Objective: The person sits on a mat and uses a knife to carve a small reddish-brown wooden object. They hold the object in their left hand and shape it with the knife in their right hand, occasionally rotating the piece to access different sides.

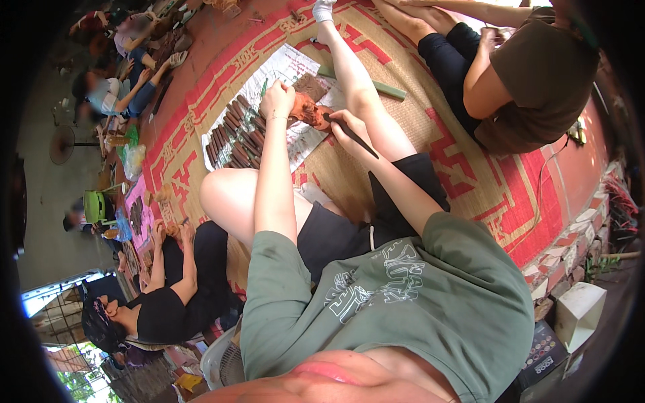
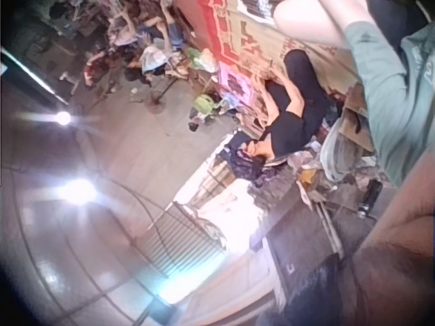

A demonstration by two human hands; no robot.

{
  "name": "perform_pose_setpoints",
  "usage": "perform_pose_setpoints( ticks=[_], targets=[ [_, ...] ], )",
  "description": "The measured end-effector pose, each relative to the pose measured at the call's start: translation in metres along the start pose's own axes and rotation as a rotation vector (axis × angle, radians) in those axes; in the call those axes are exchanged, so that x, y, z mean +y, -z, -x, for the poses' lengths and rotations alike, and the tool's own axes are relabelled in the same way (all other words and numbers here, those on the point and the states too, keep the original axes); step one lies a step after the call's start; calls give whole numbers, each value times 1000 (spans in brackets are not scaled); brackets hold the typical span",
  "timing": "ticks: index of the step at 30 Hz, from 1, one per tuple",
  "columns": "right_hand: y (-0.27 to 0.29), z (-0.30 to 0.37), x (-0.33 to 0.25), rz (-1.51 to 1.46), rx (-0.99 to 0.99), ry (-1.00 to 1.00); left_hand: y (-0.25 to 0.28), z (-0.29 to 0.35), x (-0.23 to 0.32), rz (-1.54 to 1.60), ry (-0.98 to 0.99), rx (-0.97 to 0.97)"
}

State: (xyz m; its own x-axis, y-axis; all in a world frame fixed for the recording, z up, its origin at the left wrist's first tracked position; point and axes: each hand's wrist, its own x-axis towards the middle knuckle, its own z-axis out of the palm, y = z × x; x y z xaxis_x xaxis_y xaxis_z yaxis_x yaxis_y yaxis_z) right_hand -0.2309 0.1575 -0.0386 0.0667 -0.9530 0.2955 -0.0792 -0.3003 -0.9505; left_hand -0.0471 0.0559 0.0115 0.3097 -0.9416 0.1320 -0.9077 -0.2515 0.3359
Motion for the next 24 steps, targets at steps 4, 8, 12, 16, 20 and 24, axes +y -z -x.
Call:
perform_pose_setpoints(
  ticks=[4,8,12,16,20,24],
  targets=[
    [3,-2,6,58,35,-17,0,7,-9,26,-32,61],
    [0,-8,7,-28,13,-16,2,12,-20,77,-39,72],
    [-3,-21,14,-209,-108,-152,9,13,-22,124,-88,-4],
    [-12,-53,34,-80,-136,60,12,8,-24,155,-132,-32],
    [-27,-71,29,-105,-176,-9,8,0,-32,202,-138,16],
    [-45,-80,42,-130,-77,36,4,-10,-36,264,-166,27]
  ],
)
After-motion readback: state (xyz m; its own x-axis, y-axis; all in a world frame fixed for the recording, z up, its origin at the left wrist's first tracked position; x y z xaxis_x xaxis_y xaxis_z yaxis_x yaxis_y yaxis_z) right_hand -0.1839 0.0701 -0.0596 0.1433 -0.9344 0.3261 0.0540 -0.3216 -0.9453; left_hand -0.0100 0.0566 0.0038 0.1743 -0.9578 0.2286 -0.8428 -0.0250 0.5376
